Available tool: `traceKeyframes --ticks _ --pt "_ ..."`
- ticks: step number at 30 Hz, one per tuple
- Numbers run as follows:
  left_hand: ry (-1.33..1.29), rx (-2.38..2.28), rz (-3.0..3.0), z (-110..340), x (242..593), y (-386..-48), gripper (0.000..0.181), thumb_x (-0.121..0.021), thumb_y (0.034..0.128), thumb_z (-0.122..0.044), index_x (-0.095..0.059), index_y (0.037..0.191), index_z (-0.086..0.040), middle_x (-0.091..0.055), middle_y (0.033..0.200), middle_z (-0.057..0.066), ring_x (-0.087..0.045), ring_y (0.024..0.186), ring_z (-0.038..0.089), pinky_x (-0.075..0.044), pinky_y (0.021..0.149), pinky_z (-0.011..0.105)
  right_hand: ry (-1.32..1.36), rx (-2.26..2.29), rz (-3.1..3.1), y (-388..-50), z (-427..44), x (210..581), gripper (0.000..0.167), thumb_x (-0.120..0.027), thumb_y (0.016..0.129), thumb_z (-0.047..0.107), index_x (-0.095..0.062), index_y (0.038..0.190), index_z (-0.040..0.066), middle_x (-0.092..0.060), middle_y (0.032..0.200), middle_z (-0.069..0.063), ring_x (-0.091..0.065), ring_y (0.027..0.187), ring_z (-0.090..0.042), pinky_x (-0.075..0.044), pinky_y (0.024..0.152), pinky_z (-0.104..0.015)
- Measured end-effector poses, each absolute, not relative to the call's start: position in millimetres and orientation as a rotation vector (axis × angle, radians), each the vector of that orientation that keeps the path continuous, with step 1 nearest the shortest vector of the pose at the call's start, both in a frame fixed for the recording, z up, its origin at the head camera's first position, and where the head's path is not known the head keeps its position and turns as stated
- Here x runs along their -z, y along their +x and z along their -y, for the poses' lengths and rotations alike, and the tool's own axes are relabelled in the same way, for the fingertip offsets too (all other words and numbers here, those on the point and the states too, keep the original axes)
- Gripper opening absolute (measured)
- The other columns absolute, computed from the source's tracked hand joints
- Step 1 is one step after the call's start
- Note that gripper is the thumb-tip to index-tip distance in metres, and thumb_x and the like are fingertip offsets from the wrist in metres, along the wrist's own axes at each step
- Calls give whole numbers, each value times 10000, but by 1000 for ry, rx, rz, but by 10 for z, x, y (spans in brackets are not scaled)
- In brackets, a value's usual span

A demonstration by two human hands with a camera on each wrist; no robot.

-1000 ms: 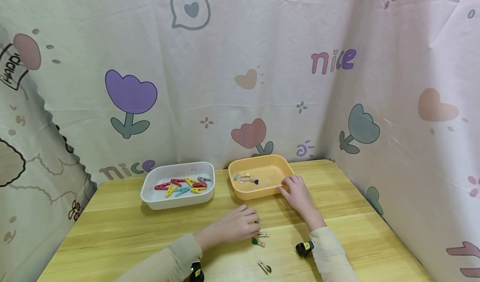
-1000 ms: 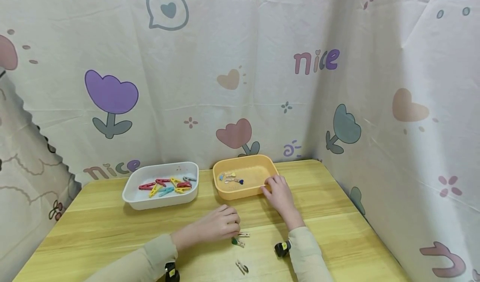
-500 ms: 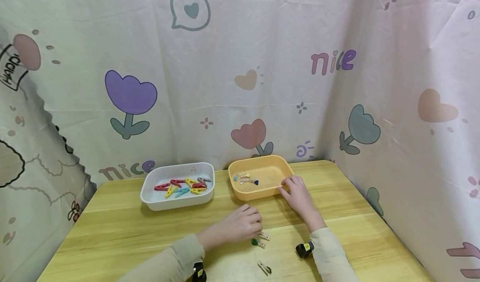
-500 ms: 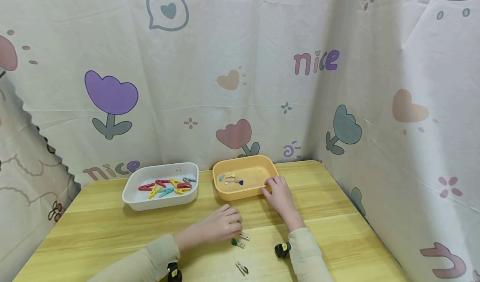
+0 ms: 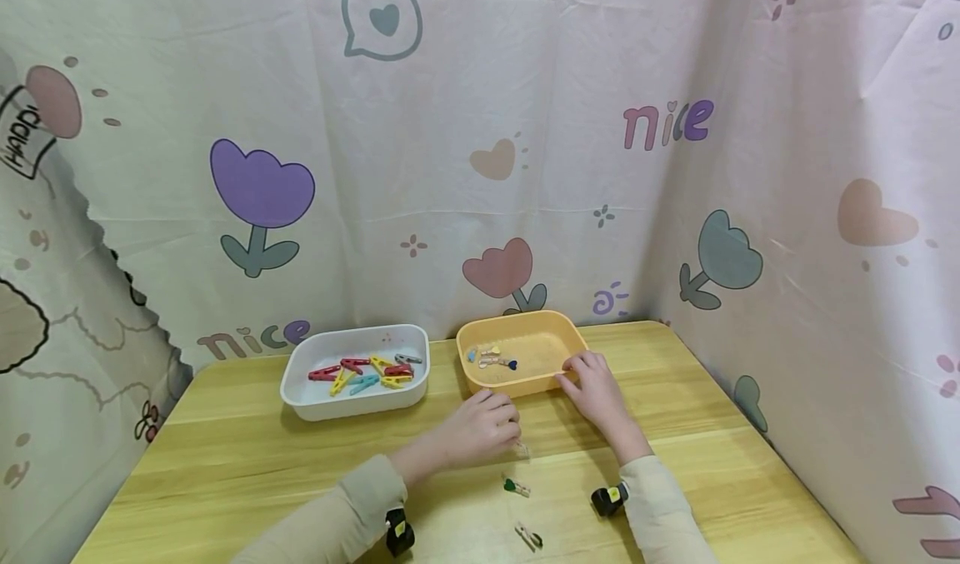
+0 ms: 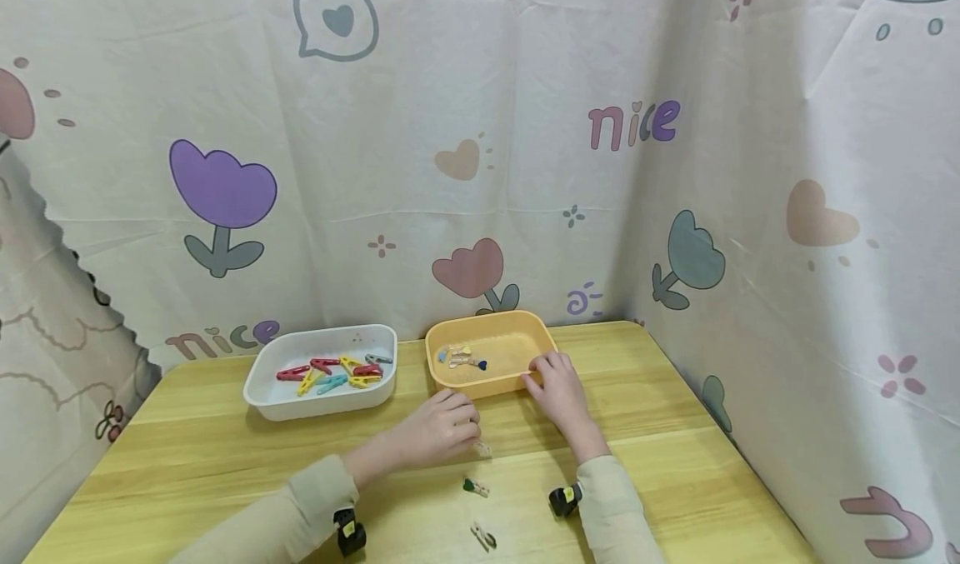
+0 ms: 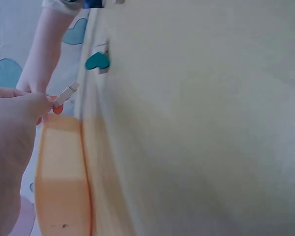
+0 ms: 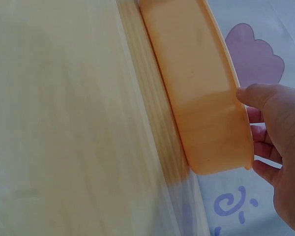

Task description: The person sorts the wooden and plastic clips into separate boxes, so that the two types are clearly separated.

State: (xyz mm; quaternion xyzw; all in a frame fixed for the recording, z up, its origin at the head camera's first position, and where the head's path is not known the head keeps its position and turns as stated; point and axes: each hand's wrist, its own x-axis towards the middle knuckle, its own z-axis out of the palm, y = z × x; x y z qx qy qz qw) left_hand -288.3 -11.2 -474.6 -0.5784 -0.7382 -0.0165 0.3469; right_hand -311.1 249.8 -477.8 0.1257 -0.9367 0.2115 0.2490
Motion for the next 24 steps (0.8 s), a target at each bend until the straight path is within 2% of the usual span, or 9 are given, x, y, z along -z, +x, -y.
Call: traceKeyframes --ticks 9,17,21,24 --pt "-1465 147 1977 165 4581 -3001 73 -658 915 -259 -721 908 -223 -658 948 -90 -570 963 130 -424 821 280 342 -572 2546 -3099 -2508 4789 181 -742 857 233 -654 910 84 -607 978 -80 -522 983 -276 -450 889 -428" --pt "-1368 159 1936 227 4423 -3140 68 -738 848 -249 -709 868 -191 -666 936 -49 -609 988 171 -512 890 386 346 -578 2534 -3100 -2504 4785 177 -747 852 227 -659 913 86 -601 959 -70 -528 995 -278 -455 888 -430" --pt "-1321 165 1930 263 4361 -3211 74 -761 821 -232 -709 855 -192 -669 929 -43 -612 956 164 -479 843 339 351 -575 2534 -3103 -2503 4781 177 -746 854 230 -658 912 88 -600 962 -71 -528 995 -281 -454 894 -432" --pt "-1299 184 1963 286 4340 -3260 58 -743 842 -232 -709 868 -193 -674 949 -38 -602 959 161 -464 830 323 355 -576 2534 -3103 -2505 4781 171 -741 858 228 -658 911 87 -600 961 -72 -530 991 -283 -453 894 -431"
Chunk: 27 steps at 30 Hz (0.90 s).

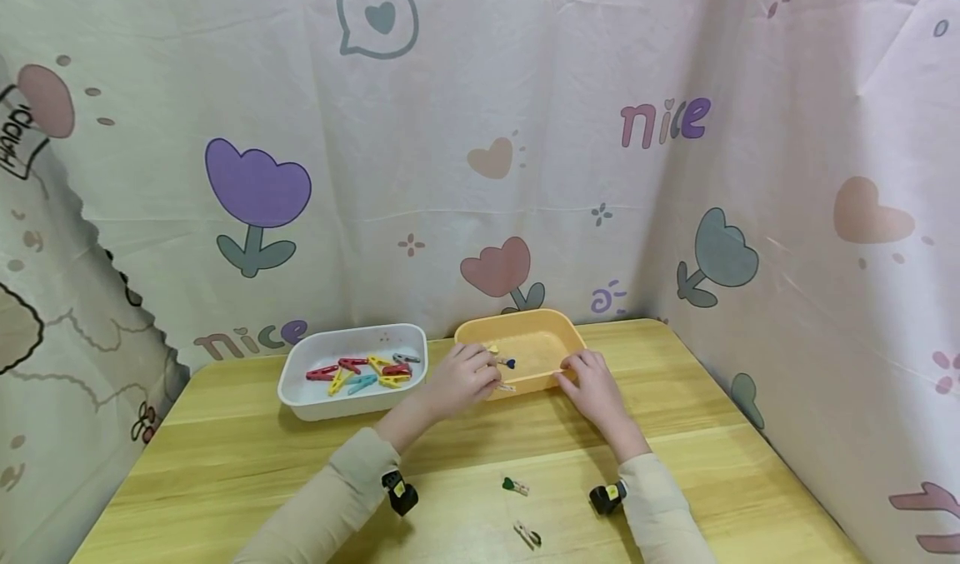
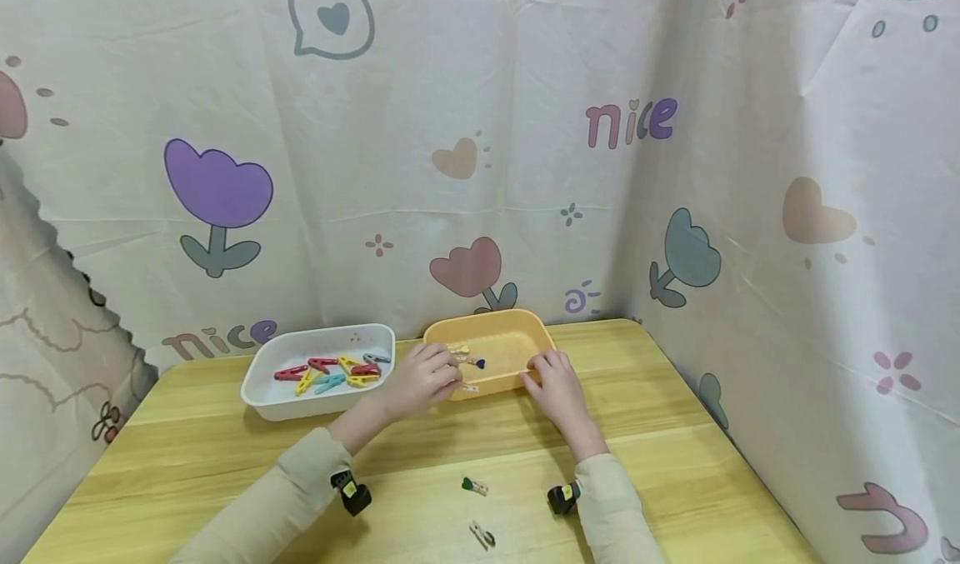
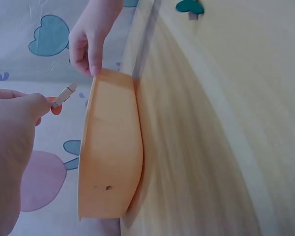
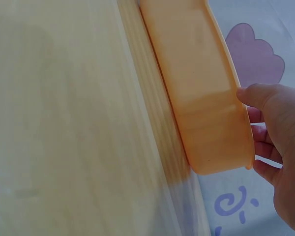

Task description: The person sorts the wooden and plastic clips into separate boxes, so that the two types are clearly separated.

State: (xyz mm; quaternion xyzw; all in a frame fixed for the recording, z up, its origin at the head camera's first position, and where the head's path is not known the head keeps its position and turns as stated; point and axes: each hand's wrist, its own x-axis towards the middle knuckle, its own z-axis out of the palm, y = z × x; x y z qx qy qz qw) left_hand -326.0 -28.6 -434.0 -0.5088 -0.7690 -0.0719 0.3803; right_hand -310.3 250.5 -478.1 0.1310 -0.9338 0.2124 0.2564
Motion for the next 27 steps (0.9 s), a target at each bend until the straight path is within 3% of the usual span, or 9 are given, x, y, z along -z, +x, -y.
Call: traceKeyframes --ticks 6,18,27 --pt "-1237 216 2033 299 4329 -3358 54 -709 883 -242 -716 895 -189 -664 961 -43 -576 960 162 -456 821 320 359 -584 2531 -3114 -2510 4785 165 -737 863 216 -658 910 79 -595 956 -73 -525 984 -286 -451 888 -432" --pt "-1062 262 2041 288 4405 -3648 101 -789 805 -212 -704 843 -173 -659 885 -19 -565 890 192 -424 740 331 359 -582 2532 -3128 -2518 4794 179 -749 852 219 -658 914 78 -596 960 -74 -526 994 -288 -453 886 -440" --pt "-928 271 2103 230 4435 -3792 65 -732 865 -234 -710 847 -175 -668 886 -18 -564 902 191 -432 758 345 359 -585 2527 -3132 -2509 4804 163 -741 857 223 -654 903 93 -597 959 -68 -526 983 -284 -456 880 -440"
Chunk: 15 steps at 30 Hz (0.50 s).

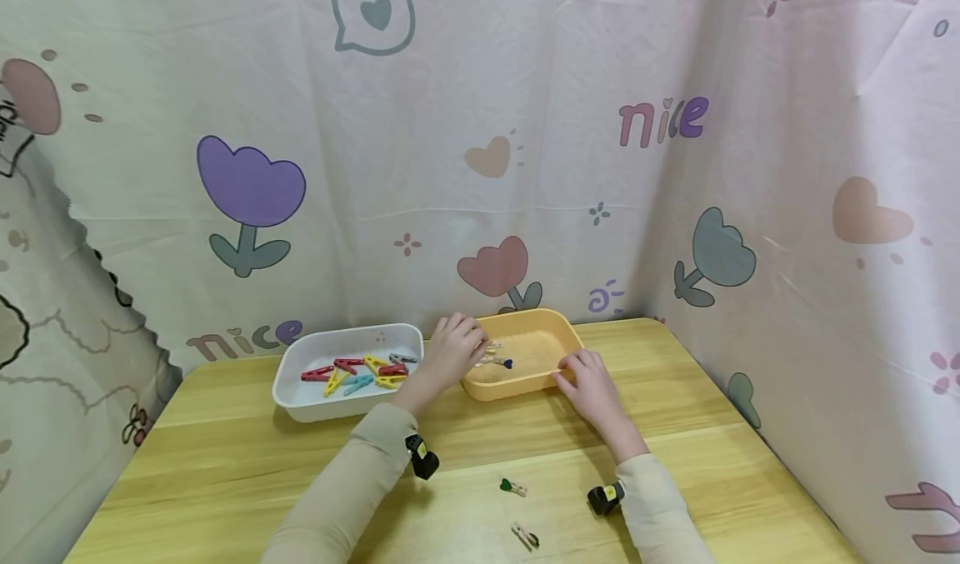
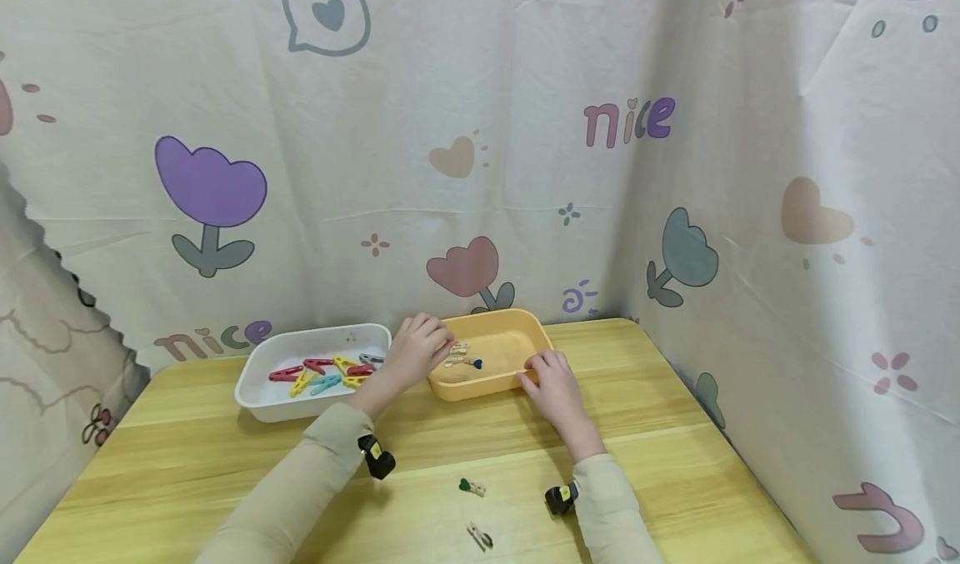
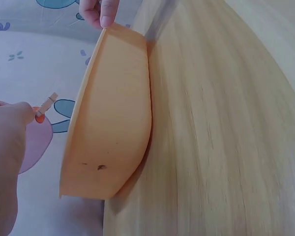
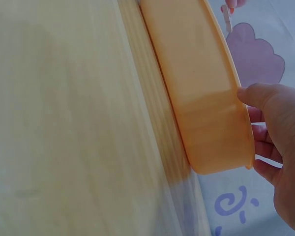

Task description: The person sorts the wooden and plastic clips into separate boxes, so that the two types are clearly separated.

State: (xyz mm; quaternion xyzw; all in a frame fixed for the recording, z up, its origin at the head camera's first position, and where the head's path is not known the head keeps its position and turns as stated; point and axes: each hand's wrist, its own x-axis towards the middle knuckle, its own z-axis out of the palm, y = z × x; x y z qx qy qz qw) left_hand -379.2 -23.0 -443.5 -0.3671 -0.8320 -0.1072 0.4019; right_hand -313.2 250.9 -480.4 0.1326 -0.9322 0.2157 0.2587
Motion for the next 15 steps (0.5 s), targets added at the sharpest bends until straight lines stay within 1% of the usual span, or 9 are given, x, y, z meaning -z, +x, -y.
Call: traceKeyframes --ticks 7,15 --pt "-846 327 2157 131 4430 -3846 63 -726 870 -229 -705 848 -174 -659 886 -20 -553 886 196 -412 725 345 349 -601 2551 -3140 -2510 4807 169 -724 873 239 -659 922 91 -601 977 -65 -520 986 -274 -462 880 -431" --pt "-687 382 2320 12 4422 -3907 96 -690 902 -272 -701 900 -176 -658 923 -19 -542 918 201 -417 753 351 349 -588 2537 -3133 -2505 4804 161 -735 862 227 -655 912 97 -595 963 -54 -518 972 -265 -462 857 -424"
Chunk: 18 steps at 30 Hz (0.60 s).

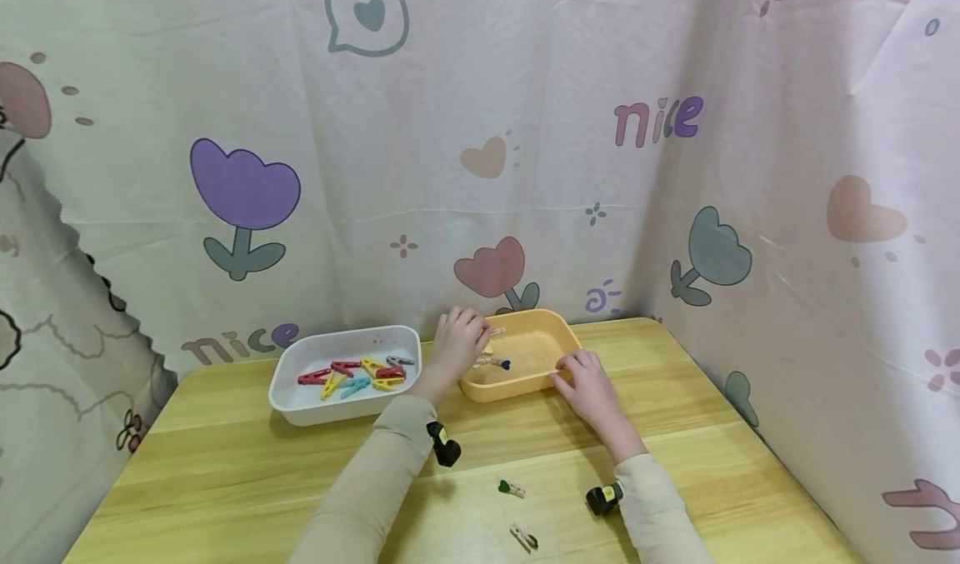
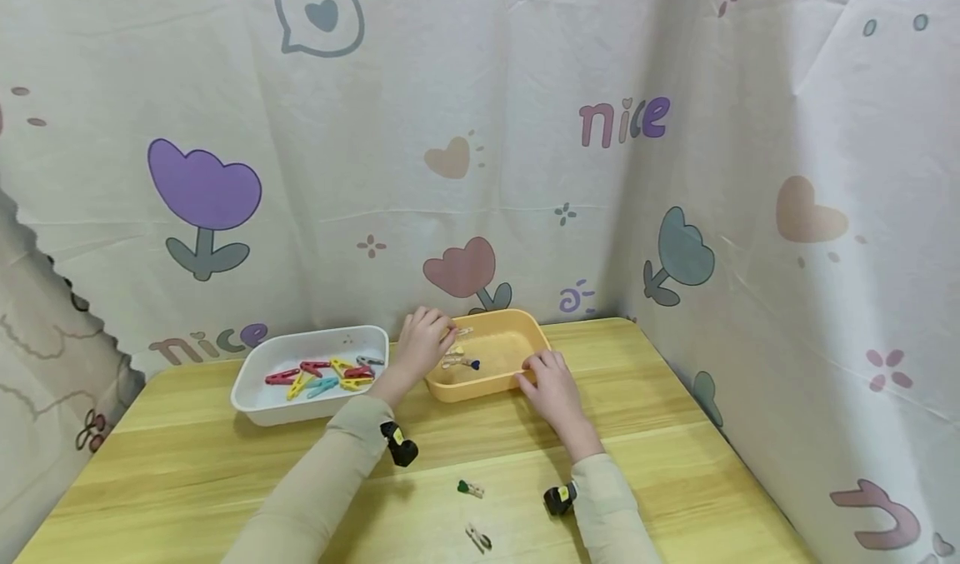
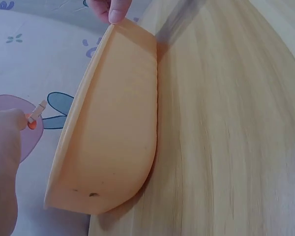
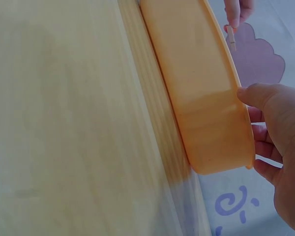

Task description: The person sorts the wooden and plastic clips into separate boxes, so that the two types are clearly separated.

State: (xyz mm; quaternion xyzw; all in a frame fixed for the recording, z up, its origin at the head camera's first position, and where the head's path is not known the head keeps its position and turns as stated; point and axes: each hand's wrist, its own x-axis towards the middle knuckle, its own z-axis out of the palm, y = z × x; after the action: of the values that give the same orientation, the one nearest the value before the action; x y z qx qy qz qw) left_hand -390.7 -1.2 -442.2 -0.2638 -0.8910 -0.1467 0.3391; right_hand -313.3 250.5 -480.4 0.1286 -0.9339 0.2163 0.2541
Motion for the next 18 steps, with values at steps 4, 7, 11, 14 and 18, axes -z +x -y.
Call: traceKeyframes --ticks 4,7,11,14,18 --pt "-608 371 2388 -25 4425 -3928 109 -671 916 -296 -703 917 -193 -655 943 -27 -527 933 188 -419 777 348 349 -594 2537 -3124 -2502 4795 161 -735 861 228 -653 908 97 -593 960 -54 -518 972 -266 -465 855 -429" --pt "-568 375 2411 -47 4436 -3942 114 -663 922 -305 -704 921 -198 -654 948 -31 -524 940 184 -423 787 346 334 -605 2556 -3112 -2501 4788 167 -729 869 239 -655 917 97 -595 974 -54 -515 987 -265 -466 871 -425" --pt "-534 396 2409 -77 4457 -3961 114 -667 920 -302 -704 907 -195 -651 942 -29 -523 945 186 -422 780 347 318 -607 2574 -3108 -2500 4780 170 -725 874 243 -658 928 96 -598 986 -57 -514 994 -265 -463 884 -422" --pt "-516 414 2414 -100 4470 -3972 116 -667 920 -296 -704 896 -188 -648 941 -22 -521 950 193 -418 775 353 321 -602 2571 -3113 -2501 4780 169 -727 871 239 -659 928 95 -598 984 -60 -515 985 -267 -460 879 -427" --pt "-490 434 2436 -125 4472 -3975 122 -664 924 -291 -709 897 -181 -651 951 -15 -518 954 201 -413 781 364 325 -600 2568 -3118 -2502 4781 171 -726 871 243 -657 926 97 -597 981 -60 -515 987 -268 -460 880 -427"
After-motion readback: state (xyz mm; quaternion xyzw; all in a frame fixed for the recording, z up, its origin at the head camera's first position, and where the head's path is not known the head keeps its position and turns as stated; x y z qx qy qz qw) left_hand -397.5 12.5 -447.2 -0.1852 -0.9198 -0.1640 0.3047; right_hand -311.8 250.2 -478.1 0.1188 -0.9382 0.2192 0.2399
